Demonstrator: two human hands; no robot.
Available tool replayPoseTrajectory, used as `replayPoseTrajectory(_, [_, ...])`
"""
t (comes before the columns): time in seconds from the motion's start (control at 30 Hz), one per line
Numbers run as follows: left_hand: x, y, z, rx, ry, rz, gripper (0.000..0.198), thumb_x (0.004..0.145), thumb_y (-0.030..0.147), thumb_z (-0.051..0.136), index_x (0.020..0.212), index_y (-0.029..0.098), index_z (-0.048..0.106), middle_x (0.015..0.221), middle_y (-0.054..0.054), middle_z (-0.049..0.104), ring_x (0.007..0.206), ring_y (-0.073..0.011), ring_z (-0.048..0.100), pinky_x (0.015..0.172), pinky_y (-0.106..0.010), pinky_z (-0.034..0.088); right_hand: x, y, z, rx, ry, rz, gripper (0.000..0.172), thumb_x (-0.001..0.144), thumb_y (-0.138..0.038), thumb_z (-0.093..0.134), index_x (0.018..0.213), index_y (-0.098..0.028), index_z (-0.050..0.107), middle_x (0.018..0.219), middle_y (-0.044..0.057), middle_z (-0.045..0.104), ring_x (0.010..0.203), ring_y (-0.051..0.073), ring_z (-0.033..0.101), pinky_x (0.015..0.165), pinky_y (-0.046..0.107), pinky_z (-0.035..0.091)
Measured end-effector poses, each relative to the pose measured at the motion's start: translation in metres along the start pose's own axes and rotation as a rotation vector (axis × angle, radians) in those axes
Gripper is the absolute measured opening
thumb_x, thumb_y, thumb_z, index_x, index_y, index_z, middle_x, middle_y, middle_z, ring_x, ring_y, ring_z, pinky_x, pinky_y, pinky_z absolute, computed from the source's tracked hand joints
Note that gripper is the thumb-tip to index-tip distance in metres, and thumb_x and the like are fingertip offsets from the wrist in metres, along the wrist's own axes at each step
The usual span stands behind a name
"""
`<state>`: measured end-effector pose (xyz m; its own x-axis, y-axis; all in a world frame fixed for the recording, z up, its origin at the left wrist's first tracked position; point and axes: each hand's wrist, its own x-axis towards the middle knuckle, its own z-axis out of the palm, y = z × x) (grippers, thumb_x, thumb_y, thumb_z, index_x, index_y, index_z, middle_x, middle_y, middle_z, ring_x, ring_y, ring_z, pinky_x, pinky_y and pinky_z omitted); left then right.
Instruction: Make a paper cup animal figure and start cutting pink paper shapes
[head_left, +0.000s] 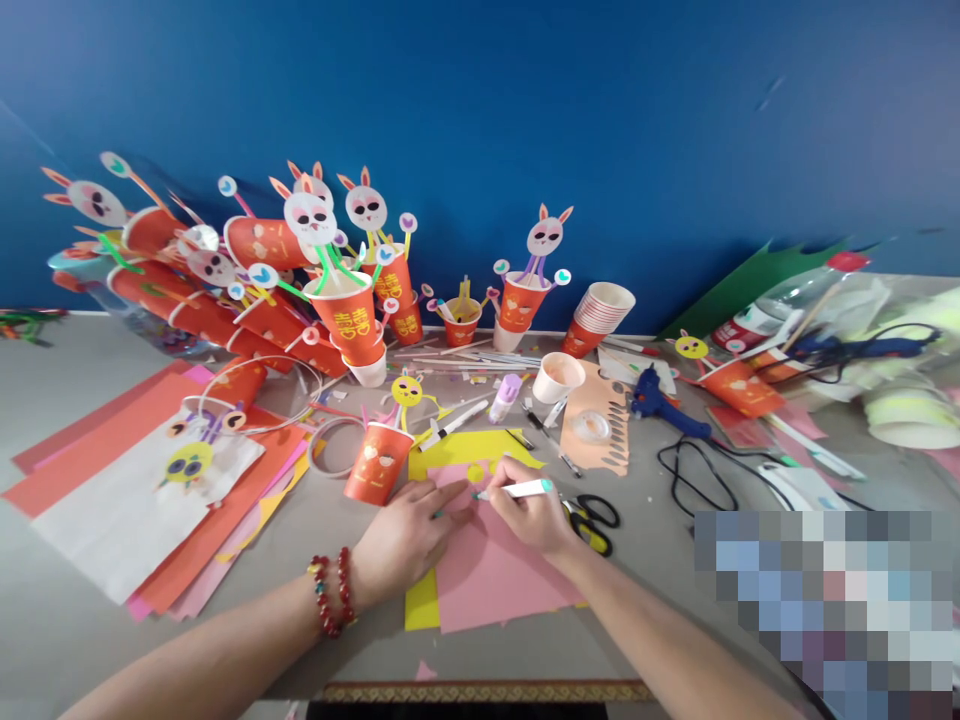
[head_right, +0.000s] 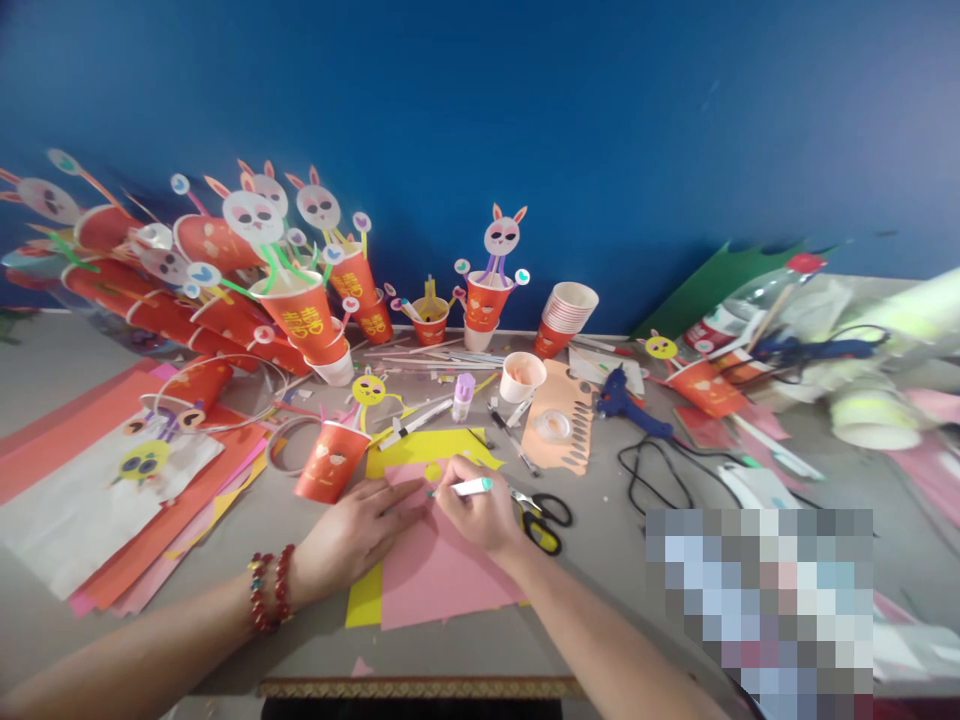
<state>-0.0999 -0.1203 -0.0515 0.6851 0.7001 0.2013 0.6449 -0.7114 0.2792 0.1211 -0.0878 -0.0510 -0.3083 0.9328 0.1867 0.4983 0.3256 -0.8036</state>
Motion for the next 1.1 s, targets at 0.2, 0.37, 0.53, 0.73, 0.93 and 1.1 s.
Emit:
replayPoseTrajectory(0.2, [-0.0005, 0.0002, 0.0, -0.003, -0.004, -0.009, 0.042, 0.094, 0.017, 0.044, 0.135, 0.025, 0.054, 0.141, -0.01, 0.053, 0.111, -0.0278, 0.058, 0.09, -0.044, 0.051, 0.0, -0.0009, -0.0004, -0.002, -0.004, 0.004, 0.019, 0.082, -0.016, 0.049, 0.065, -0.022, 0.044, 0.057, -0.005, 0.048, 0.053, 0.013, 0.044, 0.053, 0.024, 0.031])
replayPoseTrajectory(0.37, [-0.0002, 0.0, -0.0005, -0.018, 0.008, -0.005, 0.043, 0.095, 0.018, 0.044, 0.136, 0.024, 0.053, 0.141, -0.011, 0.053, 0.112, -0.0275, 0.058, 0.091, -0.044, 0.051, 0.0005, -0.0004, 0.0, 0.004, 0.001, 0.004, 0.019, 0.081, -0.015, 0.05, 0.065, -0.022, 0.044, 0.056, -0.006, 0.046, 0.052, 0.012, 0.042, 0.052, 0.024, 0.031])
replayPoseTrajectory(0.53, [0.0007, 0.0009, -0.0027, 0.008, -0.014, -0.001, 0.042, 0.093, 0.016, 0.045, 0.134, 0.023, 0.055, 0.141, -0.011, 0.054, 0.109, -0.0283, 0.059, 0.089, -0.045, 0.052, -0.0006, 0.0032, 0.0005, 0.044, 0.048, -0.01, 0.02, 0.083, -0.016, 0.047, 0.066, -0.023, 0.042, 0.056, -0.006, 0.044, 0.053, 0.013, 0.042, 0.053, 0.024, 0.031])
replayPoseTrajectory(0.73, [0.0008, 0.0016, -0.0028, -0.006, 0.011, 0.002, 0.041, 0.094, 0.016, 0.044, 0.133, 0.023, 0.055, 0.14, -0.011, 0.054, 0.109, -0.0274, 0.059, 0.09, -0.044, 0.052, -0.0007, 0.0002, -0.0002, 0.01, 0.004, 0.005, 0.019, 0.083, -0.017, 0.05, 0.066, -0.023, 0.043, 0.057, -0.006, 0.047, 0.053, 0.012, 0.043, 0.053, 0.024, 0.031])
replayPoseTrajectory(0.93, [0.0003, 0.0009, -0.0017, -0.015, 0.018, -0.002, 0.042, 0.094, 0.017, 0.045, 0.134, 0.024, 0.055, 0.14, -0.01, 0.054, 0.11, -0.0271, 0.059, 0.09, -0.043, 0.052, 0.0005, -0.0009, -0.0008, 0.023, 0.013, 0.004, 0.019, 0.083, -0.016, 0.049, 0.066, -0.023, 0.043, 0.056, -0.006, 0.046, 0.052, 0.013, 0.043, 0.052, 0.024, 0.031])
replayPoseTrajectory(1.1, [0.0003, 0.0009, -0.002, 0.008, -0.01, -0.004, 0.04, 0.093, 0.017, 0.046, 0.131, 0.023, 0.057, 0.142, -0.01, 0.053, 0.109, -0.0271, 0.059, 0.091, -0.043, 0.052, 0.0003, -0.0015, -0.0011, 0.01, -0.011, 0.006, 0.018, 0.082, -0.016, 0.05, 0.065, -0.023, 0.044, 0.058, -0.005, 0.049, 0.055, 0.013, 0.046, 0.054, 0.025, 0.032])
